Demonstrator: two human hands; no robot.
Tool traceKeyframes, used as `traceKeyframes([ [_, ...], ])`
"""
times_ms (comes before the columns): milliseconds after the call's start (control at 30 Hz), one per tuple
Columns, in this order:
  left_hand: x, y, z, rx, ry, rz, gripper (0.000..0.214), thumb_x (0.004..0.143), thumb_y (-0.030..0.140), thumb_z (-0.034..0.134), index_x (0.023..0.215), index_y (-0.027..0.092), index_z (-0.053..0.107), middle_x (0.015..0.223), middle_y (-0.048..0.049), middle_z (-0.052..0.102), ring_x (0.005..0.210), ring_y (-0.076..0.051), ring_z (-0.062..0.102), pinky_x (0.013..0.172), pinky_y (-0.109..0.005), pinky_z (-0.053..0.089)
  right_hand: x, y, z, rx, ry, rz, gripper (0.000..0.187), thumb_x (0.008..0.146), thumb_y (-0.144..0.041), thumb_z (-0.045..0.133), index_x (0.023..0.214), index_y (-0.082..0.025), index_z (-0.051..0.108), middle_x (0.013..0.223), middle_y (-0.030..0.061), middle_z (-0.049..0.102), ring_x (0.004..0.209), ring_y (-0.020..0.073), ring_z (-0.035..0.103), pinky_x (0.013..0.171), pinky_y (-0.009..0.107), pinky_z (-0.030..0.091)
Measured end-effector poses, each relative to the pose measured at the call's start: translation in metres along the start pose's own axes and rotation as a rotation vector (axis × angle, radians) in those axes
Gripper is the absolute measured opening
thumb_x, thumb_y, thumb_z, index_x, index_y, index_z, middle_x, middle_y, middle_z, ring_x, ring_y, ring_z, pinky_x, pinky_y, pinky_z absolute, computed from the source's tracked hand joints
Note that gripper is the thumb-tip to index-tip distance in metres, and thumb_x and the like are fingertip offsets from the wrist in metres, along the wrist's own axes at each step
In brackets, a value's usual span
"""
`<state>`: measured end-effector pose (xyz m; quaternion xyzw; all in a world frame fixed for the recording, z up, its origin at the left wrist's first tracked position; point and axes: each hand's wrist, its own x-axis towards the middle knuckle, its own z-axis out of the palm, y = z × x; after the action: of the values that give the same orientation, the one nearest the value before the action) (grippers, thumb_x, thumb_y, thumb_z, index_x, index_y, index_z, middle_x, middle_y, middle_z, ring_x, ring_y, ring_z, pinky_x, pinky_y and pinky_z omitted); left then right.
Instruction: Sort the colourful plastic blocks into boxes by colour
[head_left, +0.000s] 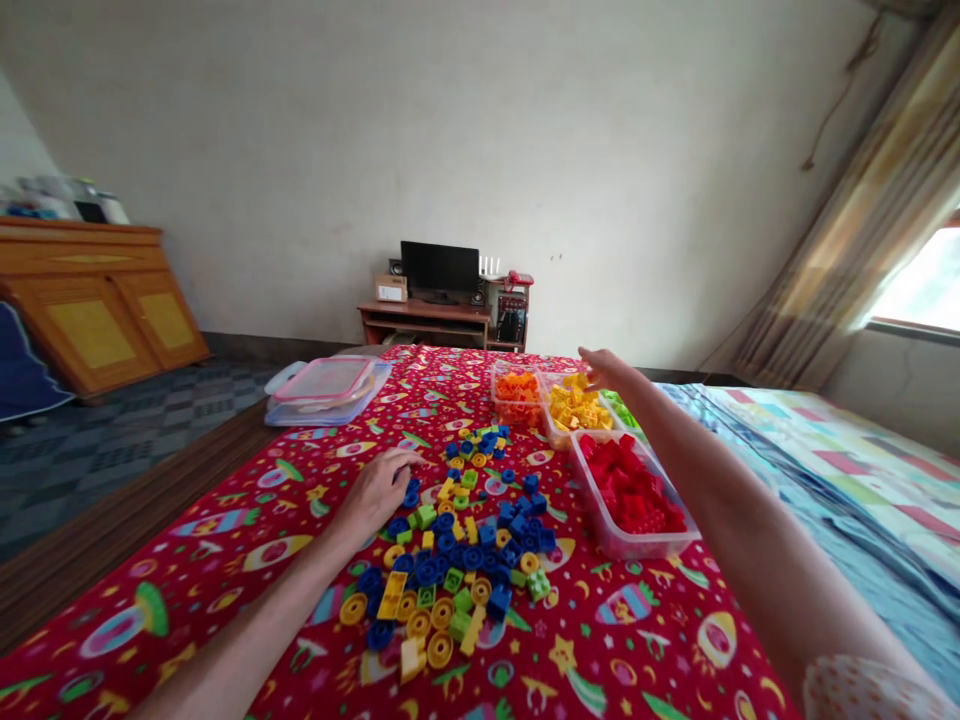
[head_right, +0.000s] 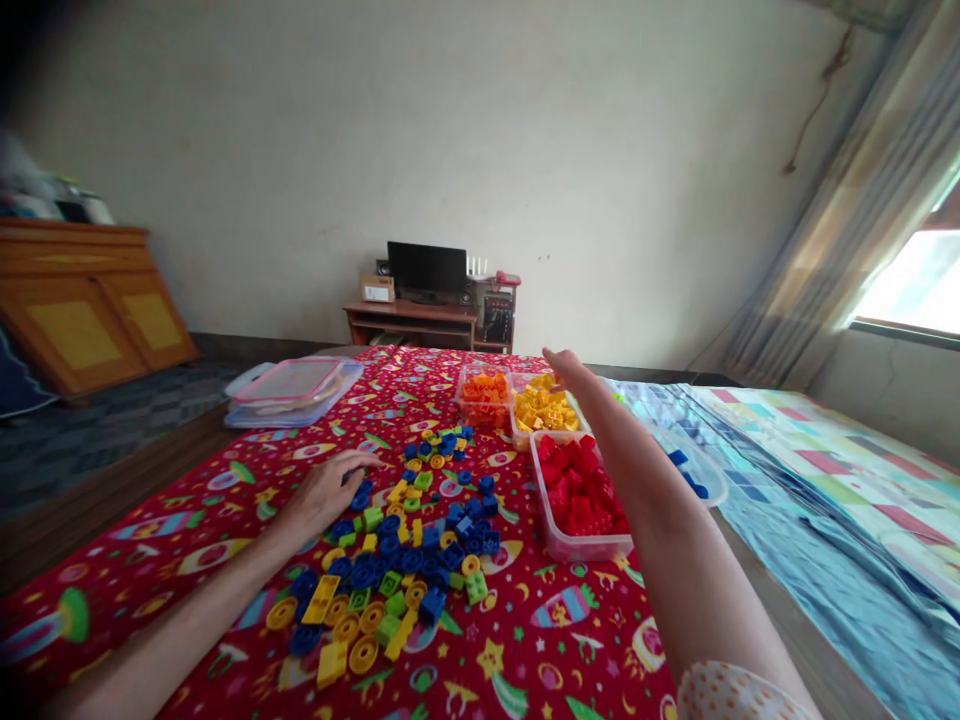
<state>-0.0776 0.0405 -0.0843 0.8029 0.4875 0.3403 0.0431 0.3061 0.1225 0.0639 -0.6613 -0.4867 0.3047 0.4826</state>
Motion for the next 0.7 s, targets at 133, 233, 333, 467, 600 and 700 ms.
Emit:
traceKeyframes([
  [133,0.001,-0.001,0.001,0.003,-0.003,0.001,0.033,0.078,0.022,0.037,0.086,0.019,0.069,0.098,-0.0061,0.071,0.093,-0.021,0.065,0.088,-0.032,0.051,-0.004,0.006,-0.006,-0.533,-0.045,-0.099,0.022,0.086,-0.027,0.057,0.082,-0.008,0.066,0.062,0.0059,0.061,0.061,0.0175,0.060,0.061,0.035,0.055],
  [233,0.001,-0.002,0.002,0.009,-0.001,0.006,0.034,0.078,0.022,0.036,0.086,0.019,0.069,0.099,-0.0063,0.071,0.094,-0.021,0.065,0.090,-0.033,0.051,-0.016,0.017,-0.010,-0.842,-0.188,-0.298,0.029,0.087,-0.031,0.056,0.106,-0.013,0.068,0.103,0.0120,0.070,0.098,0.0249,0.064,0.089,0.038,0.051],
  [333,0.001,-0.002,0.002,0.006,-0.010,0.011,0.034,0.077,0.022,0.036,0.087,0.018,0.069,0.100,-0.0073,0.070,0.095,-0.021,0.065,0.092,-0.034,0.050,-0.026,0.030,-0.010,-1.092,-0.434,-0.436,0.050,0.085,-0.035,0.060,0.132,-0.021,0.055,0.139,0.0099,0.052,0.130,0.0280,0.045,0.108,0.040,0.034],
  [467,0.000,-0.003,0.001,0.000,-0.019,0.009,0.034,0.078,0.023,0.037,0.088,0.018,0.069,0.099,-0.0071,0.070,0.095,-0.021,0.064,0.093,-0.035,0.049,-0.026,0.046,-0.005,-1.261,-0.563,-0.461,0.055,0.089,-0.033,0.054,0.142,-0.020,0.043,0.147,0.0107,0.040,0.137,0.0293,0.034,0.111,0.042,0.030],
  [600,0.000,-0.003,0.001,-0.005,-0.006,0.004,0.034,0.077,0.024,0.037,0.087,0.019,0.069,0.099,-0.0067,0.070,0.094,-0.021,0.065,0.092,-0.035,0.050,-0.007,0.054,0.003,-1.240,-0.482,-0.459,0.056,0.091,-0.027,0.047,0.145,-0.016,0.037,0.147,0.0150,0.038,0.134,0.0301,0.039,0.108,0.042,0.035],
  [700,0.001,-0.003,0.001,-0.012,-0.010,0.011,0.033,0.077,0.024,0.038,0.086,0.020,0.069,0.098,-0.0060,0.071,0.093,-0.021,0.065,0.090,-0.034,0.051,0.011,0.058,0.010,-1.199,-0.436,-0.490,0.054,0.087,-0.016,0.048,0.141,-0.015,0.044,0.143,0.0145,0.045,0.131,0.0276,0.043,0.107,0.039,0.037],
])
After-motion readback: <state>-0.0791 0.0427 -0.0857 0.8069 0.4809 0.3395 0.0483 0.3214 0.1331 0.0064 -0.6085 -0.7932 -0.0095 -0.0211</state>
